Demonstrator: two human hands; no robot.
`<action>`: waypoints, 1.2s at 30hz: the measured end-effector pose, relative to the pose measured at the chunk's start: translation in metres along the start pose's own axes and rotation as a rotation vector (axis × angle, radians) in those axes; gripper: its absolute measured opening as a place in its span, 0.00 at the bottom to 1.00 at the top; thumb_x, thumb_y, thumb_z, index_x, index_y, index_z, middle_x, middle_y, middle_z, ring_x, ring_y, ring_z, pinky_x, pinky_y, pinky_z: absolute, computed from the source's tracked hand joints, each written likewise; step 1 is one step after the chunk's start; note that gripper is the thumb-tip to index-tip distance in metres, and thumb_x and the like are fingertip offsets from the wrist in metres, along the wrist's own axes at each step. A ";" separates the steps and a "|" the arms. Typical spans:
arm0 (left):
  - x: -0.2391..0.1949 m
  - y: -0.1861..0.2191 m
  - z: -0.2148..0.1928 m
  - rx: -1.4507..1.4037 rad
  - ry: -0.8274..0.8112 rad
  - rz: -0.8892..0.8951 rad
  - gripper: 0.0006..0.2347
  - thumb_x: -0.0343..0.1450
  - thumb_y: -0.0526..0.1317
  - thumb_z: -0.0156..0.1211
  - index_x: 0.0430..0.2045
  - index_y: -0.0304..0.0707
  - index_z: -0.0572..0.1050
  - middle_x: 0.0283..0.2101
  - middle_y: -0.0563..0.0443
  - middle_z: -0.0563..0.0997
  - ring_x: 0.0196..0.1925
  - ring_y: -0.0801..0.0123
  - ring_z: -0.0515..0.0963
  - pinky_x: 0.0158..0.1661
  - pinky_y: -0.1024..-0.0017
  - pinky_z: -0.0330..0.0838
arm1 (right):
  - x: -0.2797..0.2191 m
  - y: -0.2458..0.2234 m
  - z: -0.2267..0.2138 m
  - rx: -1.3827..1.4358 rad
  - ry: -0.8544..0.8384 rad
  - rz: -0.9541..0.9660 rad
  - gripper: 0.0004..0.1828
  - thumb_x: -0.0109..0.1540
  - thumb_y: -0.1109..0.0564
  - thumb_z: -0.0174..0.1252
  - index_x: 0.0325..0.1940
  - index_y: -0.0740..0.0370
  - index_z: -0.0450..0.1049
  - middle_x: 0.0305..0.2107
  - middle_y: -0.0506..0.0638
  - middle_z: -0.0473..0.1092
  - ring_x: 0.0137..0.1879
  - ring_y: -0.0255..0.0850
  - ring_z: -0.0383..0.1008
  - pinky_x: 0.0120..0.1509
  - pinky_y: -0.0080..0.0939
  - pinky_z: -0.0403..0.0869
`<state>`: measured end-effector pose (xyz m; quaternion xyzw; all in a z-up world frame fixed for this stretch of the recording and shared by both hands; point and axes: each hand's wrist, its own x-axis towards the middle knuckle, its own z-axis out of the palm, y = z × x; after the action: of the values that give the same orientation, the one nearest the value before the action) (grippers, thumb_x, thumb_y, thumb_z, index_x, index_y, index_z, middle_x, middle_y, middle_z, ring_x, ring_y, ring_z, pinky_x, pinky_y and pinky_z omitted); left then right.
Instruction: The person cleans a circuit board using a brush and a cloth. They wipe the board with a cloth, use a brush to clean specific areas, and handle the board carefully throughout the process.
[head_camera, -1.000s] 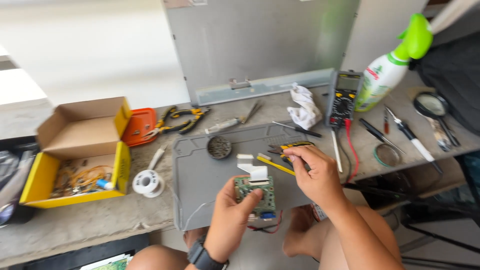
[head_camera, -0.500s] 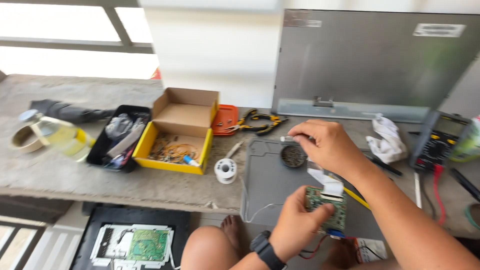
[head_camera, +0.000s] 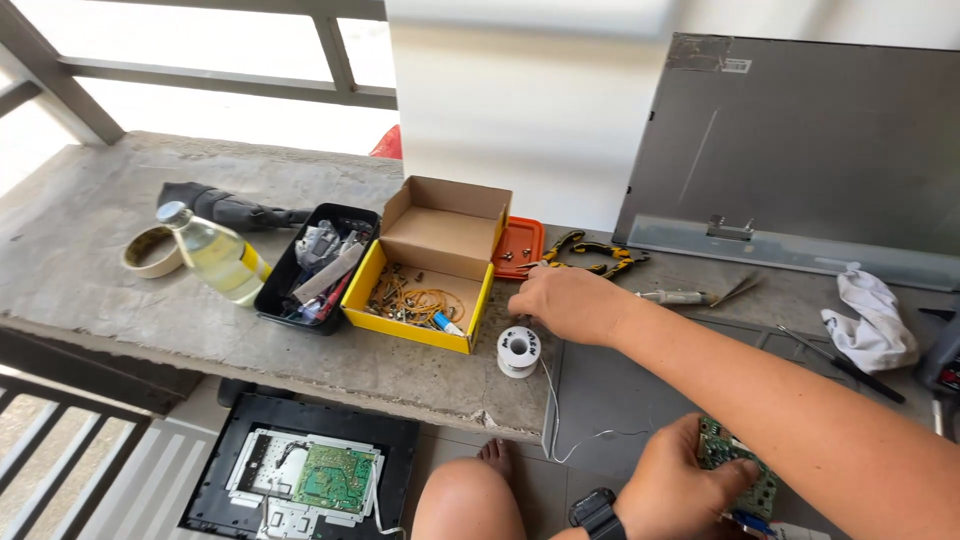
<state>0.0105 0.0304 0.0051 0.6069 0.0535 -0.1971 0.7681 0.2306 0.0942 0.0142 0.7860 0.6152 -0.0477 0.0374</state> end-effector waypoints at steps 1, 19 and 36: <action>0.000 -0.001 -0.001 -0.001 -0.014 -0.003 0.17 0.77 0.46 0.64 0.60 0.45 0.77 0.52 0.62 0.84 0.50 0.77 0.81 0.47 0.67 0.76 | -0.006 0.001 -0.002 0.000 -0.006 0.013 0.24 0.63 0.79 0.54 0.46 0.51 0.80 0.30 0.46 0.78 0.49 0.46 0.71 0.36 0.56 0.73; 0.035 -0.037 -0.007 0.721 0.221 0.564 0.24 0.74 0.39 0.68 0.67 0.38 0.73 0.59 0.36 0.87 0.61 0.38 0.86 0.58 0.48 0.78 | -0.395 -0.053 0.060 0.981 1.667 0.991 0.07 0.78 0.61 0.66 0.61 0.61 0.80 0.44 0.52 0.80 0.48 0.41 0.87 0.58 0.38 0.88; 0.044 -0.023 -0.006 1.257 0.599 0.827 0.18 0.78 0.48 0.65 0.59 0.40 0.79 0.62 0.44 0.84 0.58 0.39 0.80 0.52 0.43 0.77 | -0.365 0.038 0.074 0.116 0.768 1.257 0.15 0.73 0.58 0.62 0.64 0.55 0.85 0.62 0.59 0.73 0.49 0.66 0.83 0.46 0.71 0.84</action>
<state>0.0437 0.0219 -0.0313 0.9228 -0.0928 0.2805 0.2473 0.1782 -0.2756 -0.0150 0.9521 0.0151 0.2289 -0.2020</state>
